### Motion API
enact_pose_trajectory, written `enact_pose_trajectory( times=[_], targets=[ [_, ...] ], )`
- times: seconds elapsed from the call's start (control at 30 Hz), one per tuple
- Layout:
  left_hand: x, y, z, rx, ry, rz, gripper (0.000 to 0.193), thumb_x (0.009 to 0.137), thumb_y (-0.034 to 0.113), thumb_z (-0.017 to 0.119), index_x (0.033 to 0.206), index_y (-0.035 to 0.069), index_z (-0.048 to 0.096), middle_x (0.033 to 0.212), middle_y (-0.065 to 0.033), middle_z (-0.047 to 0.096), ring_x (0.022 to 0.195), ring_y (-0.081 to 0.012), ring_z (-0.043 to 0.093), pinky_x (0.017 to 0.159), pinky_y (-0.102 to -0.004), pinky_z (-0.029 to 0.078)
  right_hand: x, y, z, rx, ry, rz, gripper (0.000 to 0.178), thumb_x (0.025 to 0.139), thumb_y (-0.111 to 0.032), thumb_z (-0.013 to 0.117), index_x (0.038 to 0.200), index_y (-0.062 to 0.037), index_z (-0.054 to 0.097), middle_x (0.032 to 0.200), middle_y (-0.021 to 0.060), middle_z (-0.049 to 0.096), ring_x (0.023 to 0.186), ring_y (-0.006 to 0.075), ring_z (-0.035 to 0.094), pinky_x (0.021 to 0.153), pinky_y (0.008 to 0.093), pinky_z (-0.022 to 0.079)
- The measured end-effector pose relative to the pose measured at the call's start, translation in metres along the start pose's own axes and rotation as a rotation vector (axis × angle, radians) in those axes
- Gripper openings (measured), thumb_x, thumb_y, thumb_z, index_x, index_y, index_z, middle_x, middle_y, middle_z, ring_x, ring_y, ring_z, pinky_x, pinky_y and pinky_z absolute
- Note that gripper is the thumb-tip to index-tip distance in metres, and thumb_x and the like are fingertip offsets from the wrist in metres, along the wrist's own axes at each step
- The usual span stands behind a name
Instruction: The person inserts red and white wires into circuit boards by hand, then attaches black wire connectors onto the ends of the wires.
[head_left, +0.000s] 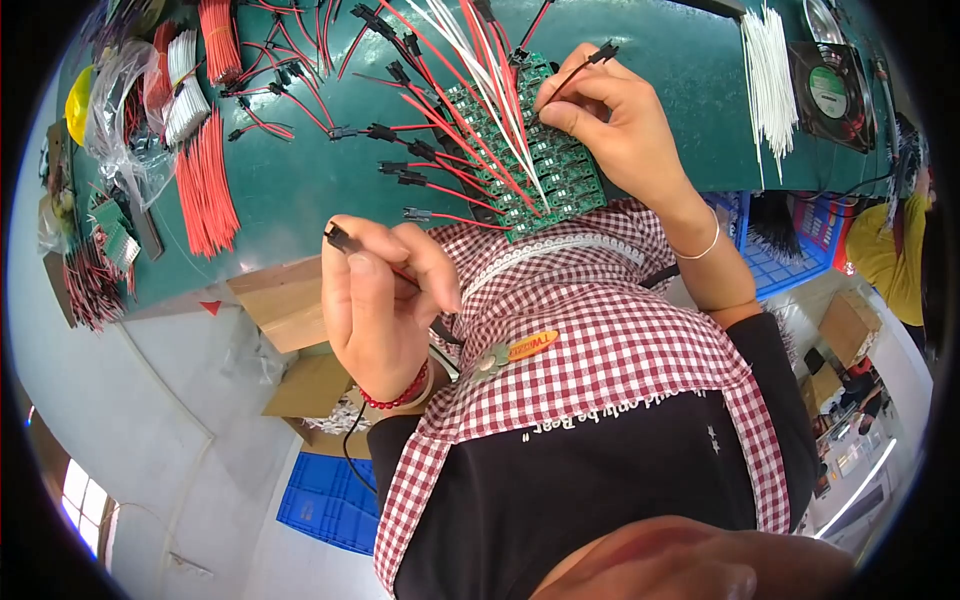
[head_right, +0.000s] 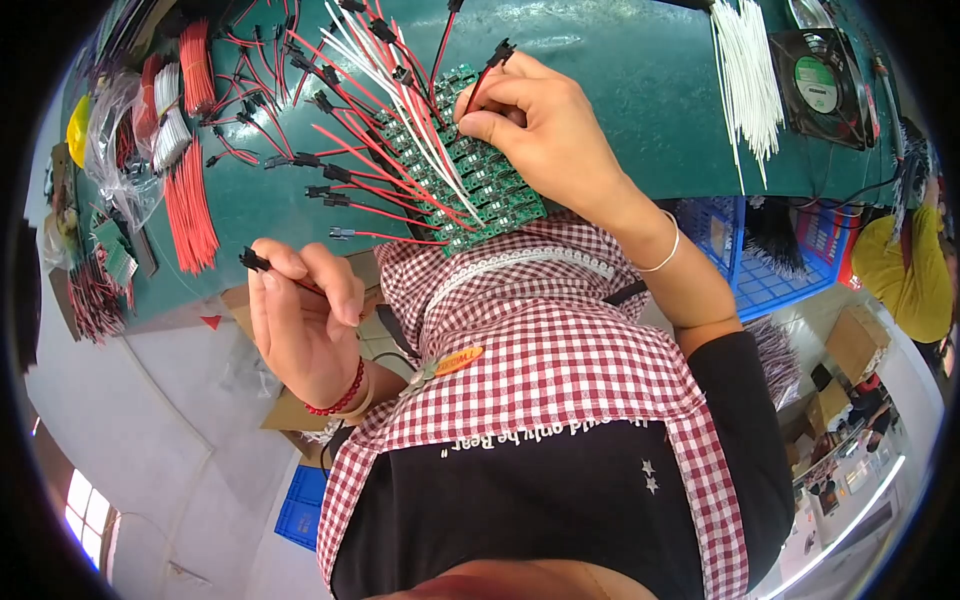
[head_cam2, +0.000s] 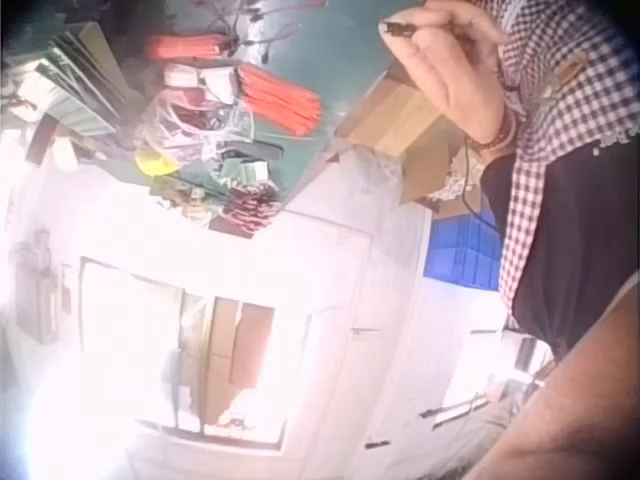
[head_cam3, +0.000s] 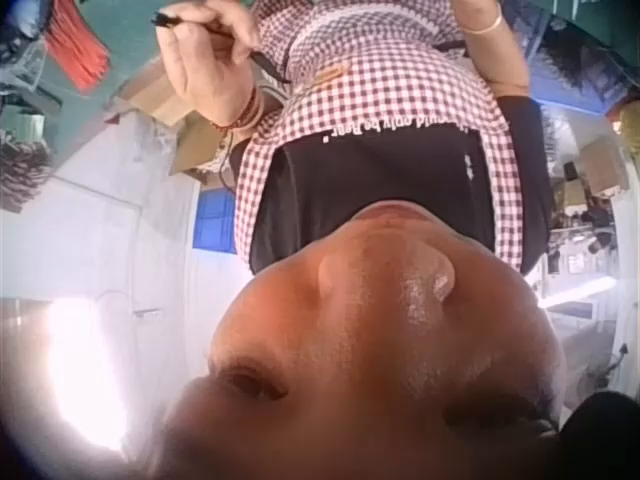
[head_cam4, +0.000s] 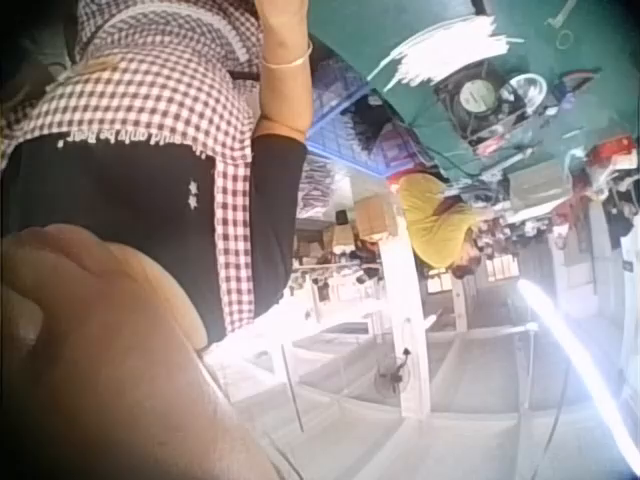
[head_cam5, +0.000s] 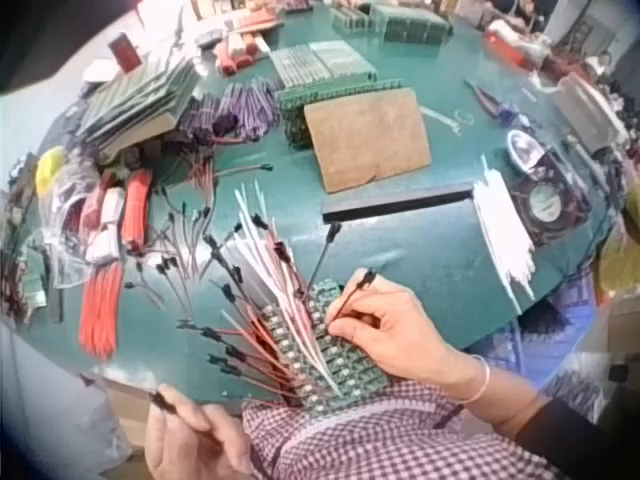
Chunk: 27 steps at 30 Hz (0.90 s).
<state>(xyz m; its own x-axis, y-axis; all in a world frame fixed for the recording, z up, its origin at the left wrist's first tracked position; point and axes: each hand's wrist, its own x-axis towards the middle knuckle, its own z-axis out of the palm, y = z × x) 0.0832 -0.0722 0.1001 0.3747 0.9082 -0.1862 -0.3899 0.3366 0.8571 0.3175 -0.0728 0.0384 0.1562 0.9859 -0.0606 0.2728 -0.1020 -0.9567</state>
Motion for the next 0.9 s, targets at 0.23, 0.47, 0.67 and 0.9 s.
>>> enact_pose_trajectory(
  times=[0.23,0.47,0.67,0.9],
  targets=[
    [0.001,-0.003,-0.003,-0.030,0.010,-0.040,0.023,0.104,0.025,0.034,0.101,0.004,0.043,0.067,-0.0179,0.055,0.047,-0.0094,0.039,0.043,-0.0195,0.027,0.002,0.000,0.001,-0.109,-0.018,-0.050,0.009,0.078,-0.004,0.070,0.085,0.0014,0.068,0.076,0.0057,0.052,0.062,0.0143,0.048,0.056,0.0287,0.038],
    [0.002,-0.007,-0.005,-0.051,-0.032,-0.047,0.024,0.104,0.026,0.034,0.100,0.004,0.043,0.066,-0.0174,0.055,0.047,-0.0092,0.040,0.042,-0.0193,0.026,0.003,0.002,0.001,-0.145,-0.053,-0.219,0.010,0.077,-0.002,0.068,0.086,0.0009,0.068,0.077,0.0083,0.050,0.065,0.0211,0.054,0.059,0.0317,0.041],
    [0.002,-0.007,-0.004,-0.045,-0.016,-0.055,0.023,0.104,0.025,0.034,0.101,0.004,0.043,0.065,-0.0170,0.055,0.046,-0.0082,0.039,0.041,-0.0192,0.025,0.001,-0.002,0.003,-0.240,-0.074,-0.204,0.006,0.078,0.003,0.067,0.080,0.0071,0.064,0.086,0.0071,0.055,0.074,0.0175,0.060,0.066,0.0275,0.048],
    [0.003,-0.016,0.019,-0.011,-0.064,0.035,0.015,0.097,0.011,0.050,0.097,-0.003,0.056,0.091,-0.0161,0.057,0.075,-0.0176,0.056,0.058,-0.0257,0.046,0.001,-0.009,0.008,-0.362,-0.042,-0.351,0.010,0.075,-0.007,0.069,0.082,-0.0030,0.064,0.081,0.0086,0.053,0.073,0.0286,0.058,0.067,0.0386,0.047]
  ],
)
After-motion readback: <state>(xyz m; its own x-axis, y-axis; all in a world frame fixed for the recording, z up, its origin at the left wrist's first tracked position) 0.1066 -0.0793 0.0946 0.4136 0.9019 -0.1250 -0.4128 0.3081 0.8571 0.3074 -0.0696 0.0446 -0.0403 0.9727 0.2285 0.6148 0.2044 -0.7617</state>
